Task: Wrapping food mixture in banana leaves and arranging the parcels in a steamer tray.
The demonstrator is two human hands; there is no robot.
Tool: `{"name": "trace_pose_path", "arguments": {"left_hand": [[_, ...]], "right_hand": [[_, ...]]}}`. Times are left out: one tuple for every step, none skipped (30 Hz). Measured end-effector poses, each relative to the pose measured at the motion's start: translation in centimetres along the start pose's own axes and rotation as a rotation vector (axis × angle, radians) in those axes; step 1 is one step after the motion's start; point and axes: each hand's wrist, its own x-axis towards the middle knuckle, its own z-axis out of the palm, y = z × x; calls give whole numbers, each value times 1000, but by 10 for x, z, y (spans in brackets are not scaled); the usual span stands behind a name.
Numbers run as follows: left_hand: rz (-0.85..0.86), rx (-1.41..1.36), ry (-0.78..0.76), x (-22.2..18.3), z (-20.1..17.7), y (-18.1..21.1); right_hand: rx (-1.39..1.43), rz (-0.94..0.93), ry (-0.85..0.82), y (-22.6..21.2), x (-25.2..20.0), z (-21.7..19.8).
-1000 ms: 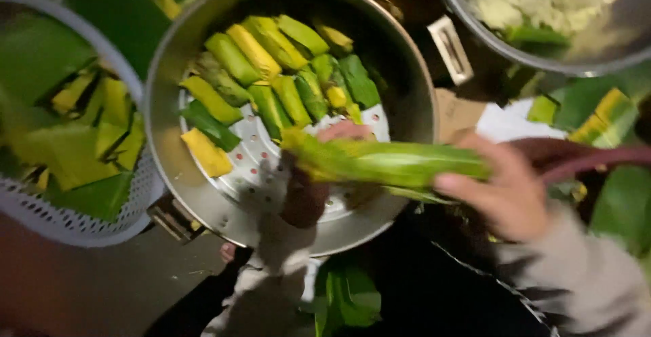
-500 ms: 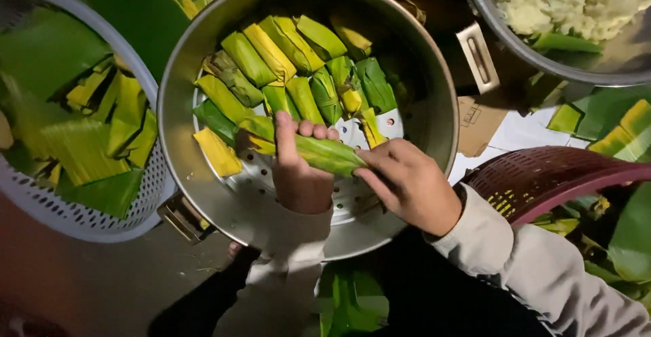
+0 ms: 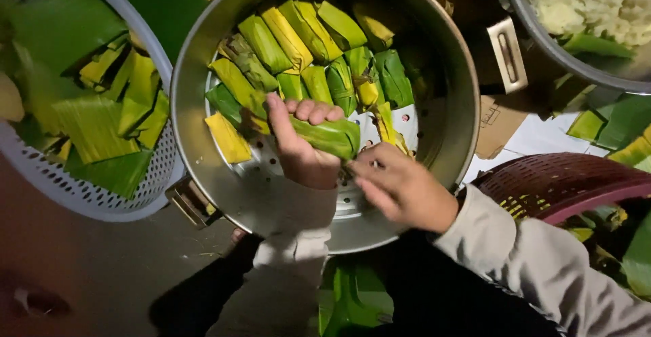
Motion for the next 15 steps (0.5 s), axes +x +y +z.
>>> {"name": "trace_pose_path", "arguments": {"left_hand": [[-96,-33,-84,3,-4,0],[-97,-31,-82,2,-6,2],[-157,-61,-223,1,-8,3],[-219,-89,-367,0,-9,5],[-223,-86,-368,0,-10,4],[-233,-73,-391,-1,-10,3],[-243,-60,-413,-1,-11,2],[-246,-59,-413,-6,-7,2],[-189,43,-410,-11,-3,3],[-129,145,-400,-17,0,4],[-130,146,-394,-19,-5,3],[-118,121,-385,-18,-7,2],[-106,96,-377,-18,-9,1],[-103,97,-376,-20,-8,1],[-75,109,-317,-22,-7,1]], "right_hand": [[255,93,30,7,0,2],[257,95,31,10,2,-4],[349,155,75,13,5,-11],[441,214,123,15,8,-18],[441,215,128,17,7,-18],[540,239,153,20,6,-18],[638,262,178,23,5,-19],[638,263,180,12,13,-26],[414,224,127,1,21,-33],[194,186,69,-10,29,-38],[199,190,66,-13,30,-40],[146,163,56,-15,32,-43],[93,137,46,-18,35,-46],[94,134,45,-16,34,-45],[103,156,42,-15,33,-43]]}}
